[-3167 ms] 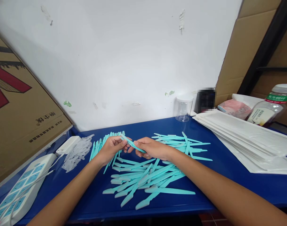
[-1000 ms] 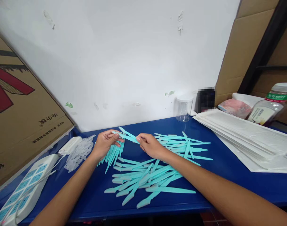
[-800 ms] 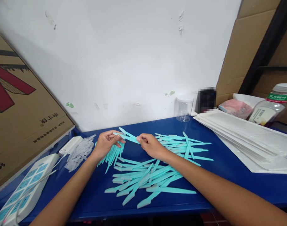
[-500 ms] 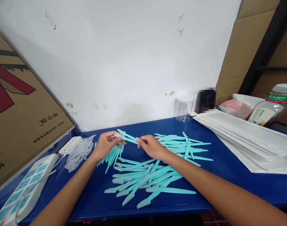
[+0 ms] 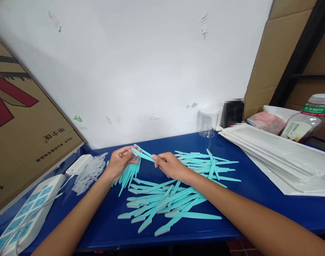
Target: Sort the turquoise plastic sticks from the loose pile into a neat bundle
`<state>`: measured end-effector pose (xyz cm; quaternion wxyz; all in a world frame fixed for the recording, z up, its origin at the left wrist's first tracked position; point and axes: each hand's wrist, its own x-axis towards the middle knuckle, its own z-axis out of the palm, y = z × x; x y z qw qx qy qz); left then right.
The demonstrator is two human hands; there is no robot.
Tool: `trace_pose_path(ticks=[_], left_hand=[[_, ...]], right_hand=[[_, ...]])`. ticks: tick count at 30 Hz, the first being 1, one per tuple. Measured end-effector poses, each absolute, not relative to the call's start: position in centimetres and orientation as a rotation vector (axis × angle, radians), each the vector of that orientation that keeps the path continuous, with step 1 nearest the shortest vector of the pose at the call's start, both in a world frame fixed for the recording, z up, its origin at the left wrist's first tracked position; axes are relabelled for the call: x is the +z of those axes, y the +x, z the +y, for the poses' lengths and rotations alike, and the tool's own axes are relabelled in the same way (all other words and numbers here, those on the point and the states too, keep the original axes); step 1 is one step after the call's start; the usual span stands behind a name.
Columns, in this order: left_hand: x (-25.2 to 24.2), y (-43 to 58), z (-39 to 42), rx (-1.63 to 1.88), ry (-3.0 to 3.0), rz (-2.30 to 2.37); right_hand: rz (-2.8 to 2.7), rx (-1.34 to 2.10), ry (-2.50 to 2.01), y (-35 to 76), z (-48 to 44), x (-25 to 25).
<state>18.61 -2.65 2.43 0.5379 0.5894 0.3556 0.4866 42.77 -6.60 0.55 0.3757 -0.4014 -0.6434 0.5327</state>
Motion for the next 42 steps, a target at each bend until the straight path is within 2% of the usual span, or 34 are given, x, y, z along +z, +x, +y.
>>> trace_pose_path(ticks=[17, 25, 30, 42], left_hand=[[2.6, 18.6, -2.7, 1.192, 1.447, 0.890], [2.8, 18.2, -2.5, 1.234, 1.416, 0.919], [2.6, 18.0, -2.2, 1.271, 1.362, 0.946], [2.8, 18.3, -2.5, 1.223, 1.407, 0.915]], right_hand=[[-1.711, 1.435, -1.035, 42.6, -7.1, 1.0], [-1.464, 1.215, -1.043, 42.9, -5.9, 0.6], [-1.577, 1.309, -0.894, 43.0, -6.0, 0.7], [-1.595, 1.389, -1.038, 42.7, -6.5, 0.6]])
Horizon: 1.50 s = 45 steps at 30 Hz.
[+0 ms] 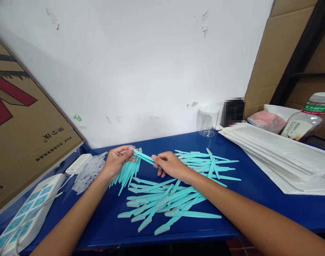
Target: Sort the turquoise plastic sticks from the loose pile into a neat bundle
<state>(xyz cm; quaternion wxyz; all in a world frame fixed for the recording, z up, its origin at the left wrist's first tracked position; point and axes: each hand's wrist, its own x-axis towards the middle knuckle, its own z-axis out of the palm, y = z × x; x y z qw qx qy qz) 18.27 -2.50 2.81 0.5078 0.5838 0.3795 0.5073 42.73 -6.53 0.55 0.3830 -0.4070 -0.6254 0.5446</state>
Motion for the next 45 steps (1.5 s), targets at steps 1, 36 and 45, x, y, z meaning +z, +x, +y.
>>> trace_pose_path(ticks=[1, 36, 45], left_hand=[[2.8, 18.3, -2.5, 1.221, 1.412, 0.919], [2.4, 18.7, -3.3, 1.088, 1.903, 1.044], [2.0, 18.8, -2.8, 0.966, 1.751, 0.975]], right_hand=[[-1.584, 1.368, -1.049, 42.7, -6.6, 0.5], [-2.229, 0.895, -1.028, 43.1, -8.5, 2.1], [-2.190, 1.135, -0.913, 42.7, -8.5, 2.5]])
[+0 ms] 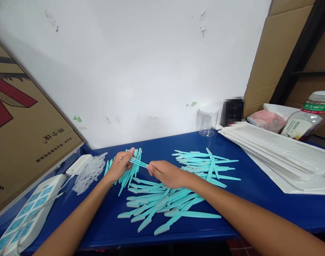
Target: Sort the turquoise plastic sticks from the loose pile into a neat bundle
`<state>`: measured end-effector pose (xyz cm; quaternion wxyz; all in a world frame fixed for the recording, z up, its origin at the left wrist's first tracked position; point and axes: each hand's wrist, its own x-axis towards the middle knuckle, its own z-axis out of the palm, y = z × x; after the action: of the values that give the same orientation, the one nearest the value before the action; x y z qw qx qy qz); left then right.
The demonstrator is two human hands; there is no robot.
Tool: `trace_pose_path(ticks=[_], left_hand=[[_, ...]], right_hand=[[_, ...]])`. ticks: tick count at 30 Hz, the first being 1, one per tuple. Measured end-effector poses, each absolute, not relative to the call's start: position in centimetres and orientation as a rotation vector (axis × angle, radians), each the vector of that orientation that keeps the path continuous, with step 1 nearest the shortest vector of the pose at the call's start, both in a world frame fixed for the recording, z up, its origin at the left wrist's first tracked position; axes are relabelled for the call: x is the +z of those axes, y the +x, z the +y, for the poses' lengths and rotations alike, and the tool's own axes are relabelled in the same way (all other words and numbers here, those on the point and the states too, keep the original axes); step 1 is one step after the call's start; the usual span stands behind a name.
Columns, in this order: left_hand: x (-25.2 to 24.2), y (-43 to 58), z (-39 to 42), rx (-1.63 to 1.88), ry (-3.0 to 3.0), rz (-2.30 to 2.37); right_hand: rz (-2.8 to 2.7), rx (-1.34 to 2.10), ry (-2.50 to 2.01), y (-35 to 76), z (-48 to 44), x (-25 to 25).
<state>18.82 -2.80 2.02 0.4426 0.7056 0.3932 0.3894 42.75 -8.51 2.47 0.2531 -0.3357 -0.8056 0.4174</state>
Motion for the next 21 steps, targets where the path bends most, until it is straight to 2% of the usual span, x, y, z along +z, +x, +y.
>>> trace_pose_path(ticks=[12, 16, 19, 21], left_hand=[[2.0, 17.7, -1.6, 0.990, 1.807, 1.086], [3.8, 13.8, -0.1, 1.306, 1.650, 1.198], [5.6, 9.8, 0.7, 1.515, 1.739, 1.443], [6.3, 7.6, 1.0, 1.404, 2.044, 1.780]], right_hand=[[-2.216, 1.083, -0.897, 43.2, -7.9, 2.4], [-2.180, 0.987, -0.971, 44.3, -7.3, 2.7], [-2.131, 0.881, -1.031, 45.1, -6.5, 2.7], [-2.137, 0.831, -1.057, 45.3, -6.2, 2.5]])
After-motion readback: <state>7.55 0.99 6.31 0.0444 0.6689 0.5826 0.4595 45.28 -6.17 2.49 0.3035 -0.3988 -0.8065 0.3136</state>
